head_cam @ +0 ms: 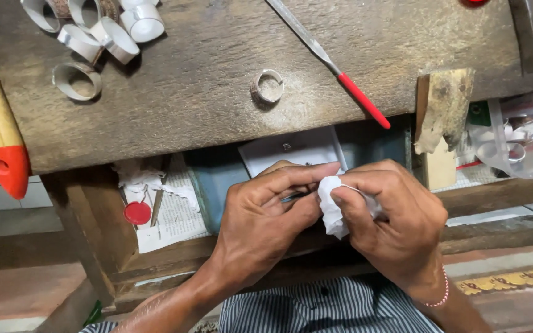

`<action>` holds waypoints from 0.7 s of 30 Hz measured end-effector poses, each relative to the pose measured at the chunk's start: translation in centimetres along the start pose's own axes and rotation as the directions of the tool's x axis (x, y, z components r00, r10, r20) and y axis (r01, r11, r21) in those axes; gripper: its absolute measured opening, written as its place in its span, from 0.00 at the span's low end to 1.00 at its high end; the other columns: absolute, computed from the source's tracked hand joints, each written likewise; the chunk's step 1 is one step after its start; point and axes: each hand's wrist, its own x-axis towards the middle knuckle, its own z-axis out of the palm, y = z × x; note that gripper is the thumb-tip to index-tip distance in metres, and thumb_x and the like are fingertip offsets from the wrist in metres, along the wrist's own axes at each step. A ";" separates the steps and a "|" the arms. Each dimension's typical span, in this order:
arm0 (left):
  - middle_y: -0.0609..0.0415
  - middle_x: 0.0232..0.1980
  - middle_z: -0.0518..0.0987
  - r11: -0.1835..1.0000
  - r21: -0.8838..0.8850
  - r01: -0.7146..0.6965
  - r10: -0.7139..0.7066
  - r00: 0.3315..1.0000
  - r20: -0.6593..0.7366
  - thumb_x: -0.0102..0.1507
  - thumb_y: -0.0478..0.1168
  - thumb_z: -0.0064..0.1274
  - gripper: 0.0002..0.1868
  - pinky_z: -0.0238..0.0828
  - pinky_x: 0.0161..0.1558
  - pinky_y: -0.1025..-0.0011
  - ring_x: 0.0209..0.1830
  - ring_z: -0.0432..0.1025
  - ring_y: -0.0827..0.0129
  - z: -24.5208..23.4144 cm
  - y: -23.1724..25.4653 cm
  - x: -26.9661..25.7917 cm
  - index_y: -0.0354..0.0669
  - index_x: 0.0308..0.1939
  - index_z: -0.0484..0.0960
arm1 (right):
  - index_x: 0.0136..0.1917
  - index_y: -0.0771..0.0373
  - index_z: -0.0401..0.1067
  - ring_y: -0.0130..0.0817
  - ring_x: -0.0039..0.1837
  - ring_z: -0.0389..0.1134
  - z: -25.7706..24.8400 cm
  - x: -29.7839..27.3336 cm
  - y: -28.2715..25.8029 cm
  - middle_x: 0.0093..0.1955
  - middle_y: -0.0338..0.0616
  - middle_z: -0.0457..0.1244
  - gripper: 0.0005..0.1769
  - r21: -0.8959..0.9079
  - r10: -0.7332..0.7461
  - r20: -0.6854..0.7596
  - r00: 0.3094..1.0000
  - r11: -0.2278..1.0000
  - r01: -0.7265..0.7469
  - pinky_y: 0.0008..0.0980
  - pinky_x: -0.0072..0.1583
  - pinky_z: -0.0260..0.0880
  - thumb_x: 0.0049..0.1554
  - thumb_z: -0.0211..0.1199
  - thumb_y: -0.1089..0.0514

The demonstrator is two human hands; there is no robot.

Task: The person uses a metal file to shape a ring and then wipes it with a tissue to inspect the finish.

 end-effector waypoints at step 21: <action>0.42 0.34 0.85 0.948 -0.255 0.189 -0.186 0.982 0.036 0.59 0.31 0.61 0.11 0.81 0.44 0.74 0.35 0.84 0.62 0.4 1.3 0.1 0.32 0.44 0.80 | 0.57 0.69 0.71 0.36 0.45 0.71 -1.9 -2.6 0.8 0.50 0.50 0.66 0.11 0.005 0.455 -0.092 0.886 0.890 -0.456 0.33 0.52 0.69 0.67 0.50 0.64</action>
